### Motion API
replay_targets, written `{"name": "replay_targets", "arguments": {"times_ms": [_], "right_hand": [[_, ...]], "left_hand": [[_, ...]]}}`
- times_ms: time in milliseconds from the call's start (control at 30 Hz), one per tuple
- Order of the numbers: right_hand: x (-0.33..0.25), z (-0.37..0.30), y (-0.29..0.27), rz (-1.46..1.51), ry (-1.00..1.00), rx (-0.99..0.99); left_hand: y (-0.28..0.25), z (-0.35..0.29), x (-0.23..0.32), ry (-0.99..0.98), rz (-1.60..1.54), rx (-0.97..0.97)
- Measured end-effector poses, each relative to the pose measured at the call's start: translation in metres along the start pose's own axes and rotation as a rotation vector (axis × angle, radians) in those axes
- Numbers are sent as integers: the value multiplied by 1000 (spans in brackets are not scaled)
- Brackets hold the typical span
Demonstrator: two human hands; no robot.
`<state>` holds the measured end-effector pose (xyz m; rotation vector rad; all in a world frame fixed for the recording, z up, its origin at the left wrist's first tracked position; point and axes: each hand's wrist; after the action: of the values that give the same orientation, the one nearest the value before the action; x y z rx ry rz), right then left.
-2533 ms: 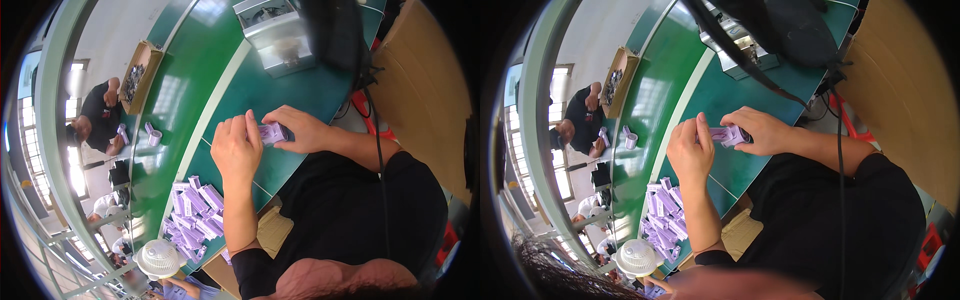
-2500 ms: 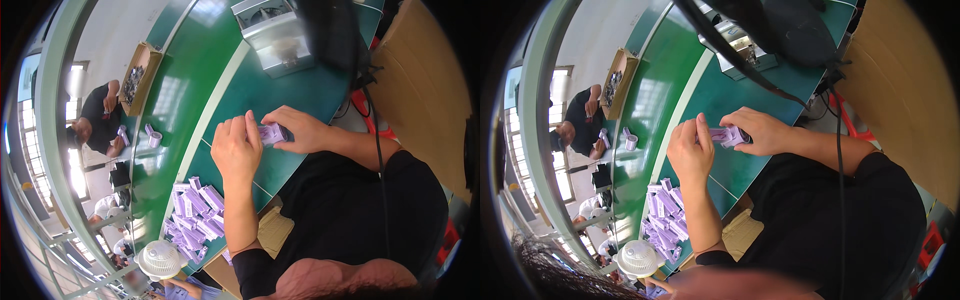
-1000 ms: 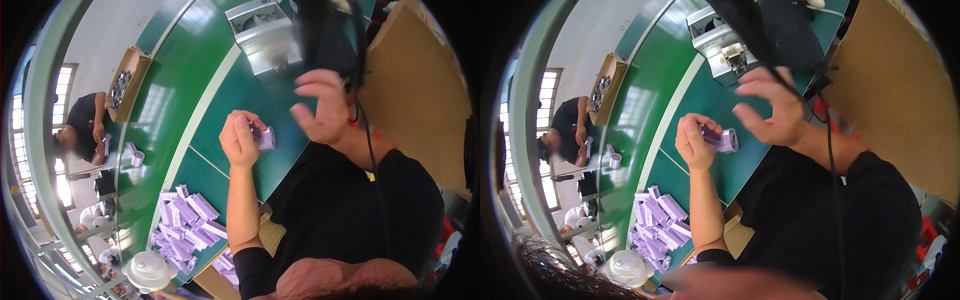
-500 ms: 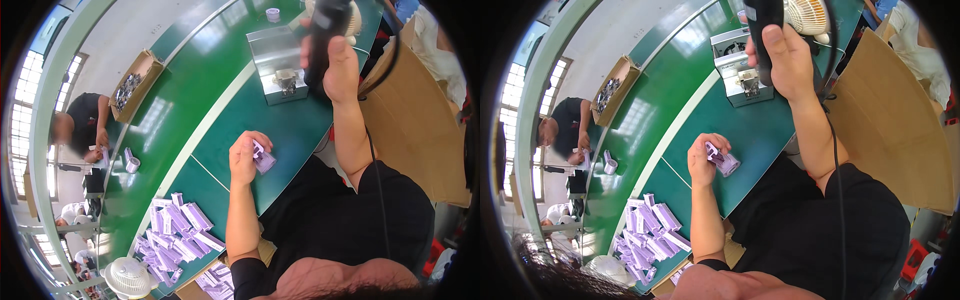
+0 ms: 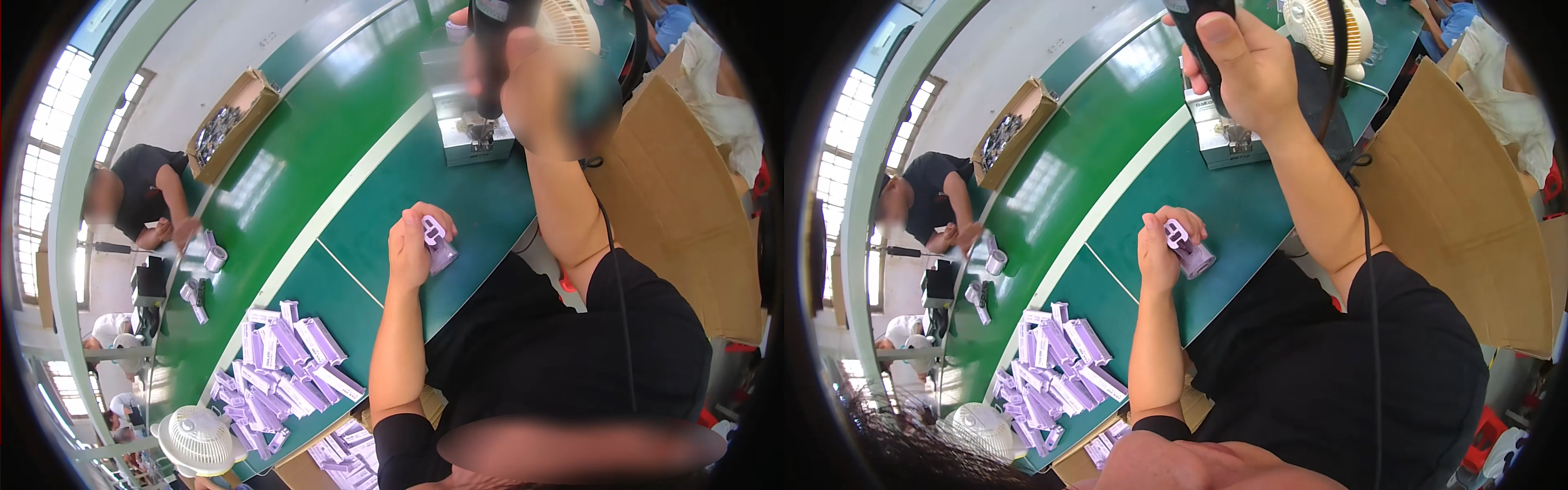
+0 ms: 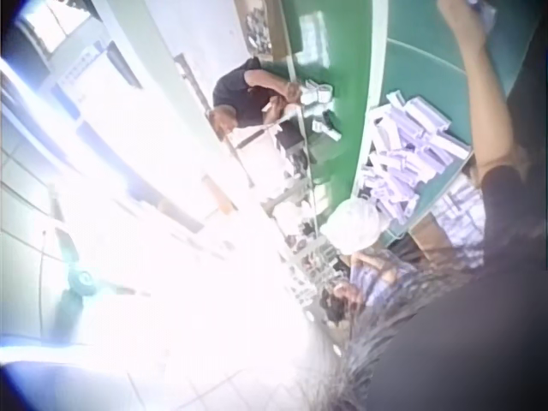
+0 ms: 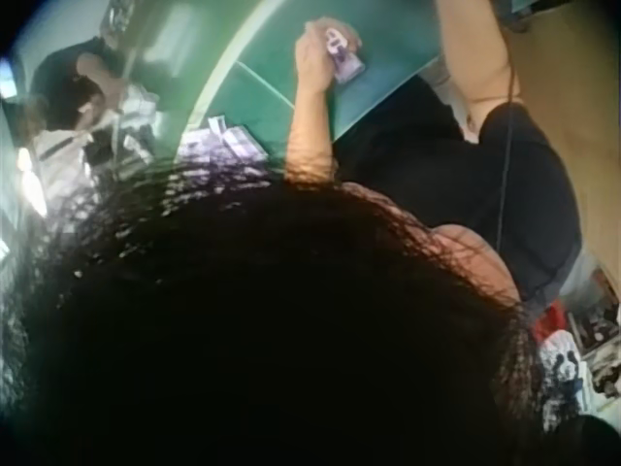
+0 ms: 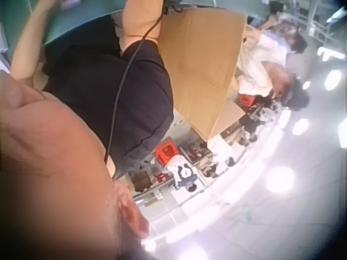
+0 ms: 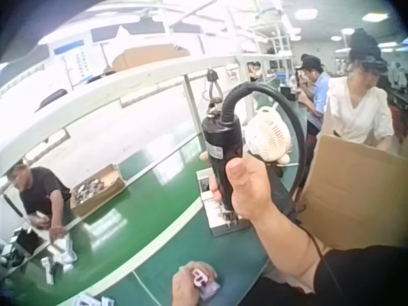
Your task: Assembling plastic electronic component housings using an electric screwdriver at an assembly line.
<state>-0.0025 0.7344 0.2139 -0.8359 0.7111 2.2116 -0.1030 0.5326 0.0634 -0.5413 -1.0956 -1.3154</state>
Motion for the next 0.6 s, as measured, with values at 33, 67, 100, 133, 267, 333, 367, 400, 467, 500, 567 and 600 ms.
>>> {"name": "replay_targets", "arguments": {"times_ms": [33, 67, 100, 133, 267, 333, 367, 400, 467, 500, 567, 600], "right_hand": [[23, 18, -8, 239, -284, -214], [38, 28, -9, 486, -563, -431], [5, 8, 6, 244, -203, -210], [-31, -11, 17, -10, 150, 10], [-44, 23, 40, 929, -285, -419], [-101, -13, 63, 496, 188, 53], [-108, -11, 58, 634, 138, -115], [-110, -11, 58, 629, 134, -114], [-114, -10, 61, 508, 106, -98], [-116, -10, 64, 450, 94, -90], [-117, -12, 74, 338, 74, -74], [-117, -13, 79, 284, 67, -67]], "left_hand": [[3, 2, -2, 2, -8, -4], [3, 2, -3, 0, -4, 1], [-2, 0, -1, -12, -6, 18], [-4, -1, 0, -24, -10, 26], [7, 1, 3, -77, 55, 67], [3, -2, 6, -83, 63, 86], [5, 0, 5, -83, 57, 77], [7, 1, 4, -82, 54, 72], [9, 1, 3, -95, 26, 84], [8, 0, 1, -92, 28, 84], [4, -1, -1, -68, -27, 37], [3, -2, -1, -68, -21, 42]]}}
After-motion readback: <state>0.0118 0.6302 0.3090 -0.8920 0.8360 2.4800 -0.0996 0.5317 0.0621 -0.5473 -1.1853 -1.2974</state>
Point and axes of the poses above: each hand's wrist, its own z-axis towards the middle knuckle, its own y-axis out of the palm, x = y × z, and after that the axes turned 4 degrees about y, right-handed
